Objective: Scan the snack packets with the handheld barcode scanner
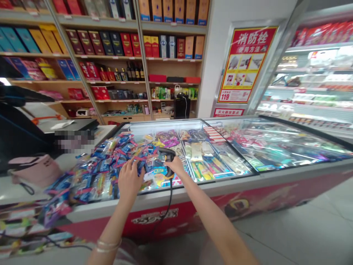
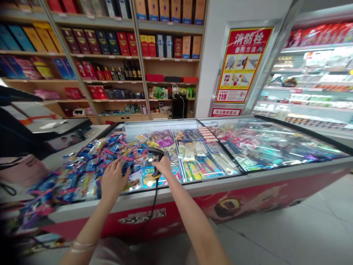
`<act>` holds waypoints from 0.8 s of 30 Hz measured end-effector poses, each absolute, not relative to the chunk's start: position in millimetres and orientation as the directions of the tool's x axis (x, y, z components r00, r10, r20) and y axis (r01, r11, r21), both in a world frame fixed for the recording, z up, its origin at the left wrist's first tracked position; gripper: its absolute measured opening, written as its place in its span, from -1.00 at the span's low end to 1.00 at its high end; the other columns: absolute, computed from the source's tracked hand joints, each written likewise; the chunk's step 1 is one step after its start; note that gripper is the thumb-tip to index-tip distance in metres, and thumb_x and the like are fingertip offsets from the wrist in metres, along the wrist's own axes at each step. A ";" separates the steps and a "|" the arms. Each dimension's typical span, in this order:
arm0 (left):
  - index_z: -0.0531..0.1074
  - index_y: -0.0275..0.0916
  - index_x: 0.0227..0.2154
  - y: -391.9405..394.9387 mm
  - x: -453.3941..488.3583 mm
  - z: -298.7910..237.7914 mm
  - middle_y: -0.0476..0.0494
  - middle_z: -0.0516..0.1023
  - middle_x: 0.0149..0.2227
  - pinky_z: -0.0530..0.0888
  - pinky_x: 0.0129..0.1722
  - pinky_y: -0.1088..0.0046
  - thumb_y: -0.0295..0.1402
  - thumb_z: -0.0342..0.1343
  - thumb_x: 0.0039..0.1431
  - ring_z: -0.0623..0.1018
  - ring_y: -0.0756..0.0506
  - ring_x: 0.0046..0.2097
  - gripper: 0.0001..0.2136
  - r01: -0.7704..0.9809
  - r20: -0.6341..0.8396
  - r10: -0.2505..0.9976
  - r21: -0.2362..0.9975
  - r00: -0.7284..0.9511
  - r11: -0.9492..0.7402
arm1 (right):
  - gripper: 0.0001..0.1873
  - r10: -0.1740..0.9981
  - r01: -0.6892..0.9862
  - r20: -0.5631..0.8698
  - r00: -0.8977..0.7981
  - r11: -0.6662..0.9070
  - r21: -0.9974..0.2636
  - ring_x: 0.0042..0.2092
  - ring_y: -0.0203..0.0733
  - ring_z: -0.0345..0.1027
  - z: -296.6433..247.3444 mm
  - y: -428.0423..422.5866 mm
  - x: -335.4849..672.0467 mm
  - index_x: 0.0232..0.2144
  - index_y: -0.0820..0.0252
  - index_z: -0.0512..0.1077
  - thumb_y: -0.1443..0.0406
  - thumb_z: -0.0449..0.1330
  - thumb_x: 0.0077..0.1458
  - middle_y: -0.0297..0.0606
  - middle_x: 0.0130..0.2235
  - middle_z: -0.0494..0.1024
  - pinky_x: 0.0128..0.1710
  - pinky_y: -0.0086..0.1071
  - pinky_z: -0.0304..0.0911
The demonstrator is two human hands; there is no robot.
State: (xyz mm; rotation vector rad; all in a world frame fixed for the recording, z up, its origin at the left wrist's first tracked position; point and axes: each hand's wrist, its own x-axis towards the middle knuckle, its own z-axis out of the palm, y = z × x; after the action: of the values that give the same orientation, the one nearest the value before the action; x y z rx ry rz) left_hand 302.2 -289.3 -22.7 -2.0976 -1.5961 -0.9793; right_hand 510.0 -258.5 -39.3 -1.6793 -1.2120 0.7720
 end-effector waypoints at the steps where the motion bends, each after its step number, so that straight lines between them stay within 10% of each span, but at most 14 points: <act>1: 0.38 -0.33 -0.05 -290.5 303.6 -22.8 -0.37 0.40 0.07 0.30 0.06 0.13 -0.25 -0.09 0.19 0.36 -0.29 0.09 -0.64 0.936 0.685 0.714 0.141 0.143 -0.322 | -0.80 0.946 0.303 -0.006 0.324 -0.110 -0.947 -0.32 -0.06 0.46 -41.7 -261.6 517.4 -0.51 0.18 0.40 0.26 0.31 -0.28 -0.30 -0.50 0.50 -0.37 -0.36 0.27; 24: 0.16 -0.23 0.19 -312.2 323.6 -59.4 -0.40 0.42 0.04 0.31 -0.07 -0.13 -0.13 -0.16 0.13 0.36 -0.51 0.05 -0.43 0.938 0.607 0.776 0.139 0.173 -0.318 | -0.73 0.938 -0.441 -0.080 0.337 0.082 -0.894 -0.66 -0.34 0.27 -40.6 -323.9 623.3 -0.52 0.28 0.42 0.17 0.29 -0.24 -0.32 -0.56 0.47 -0.68 -0.45 0.15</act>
State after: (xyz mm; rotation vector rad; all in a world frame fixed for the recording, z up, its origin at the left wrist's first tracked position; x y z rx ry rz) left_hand 323.6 -312.2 -59.4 -2.1846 -1.6467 -0.8723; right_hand 623.3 -323.9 -40.6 -1.0121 -0.6182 1.1337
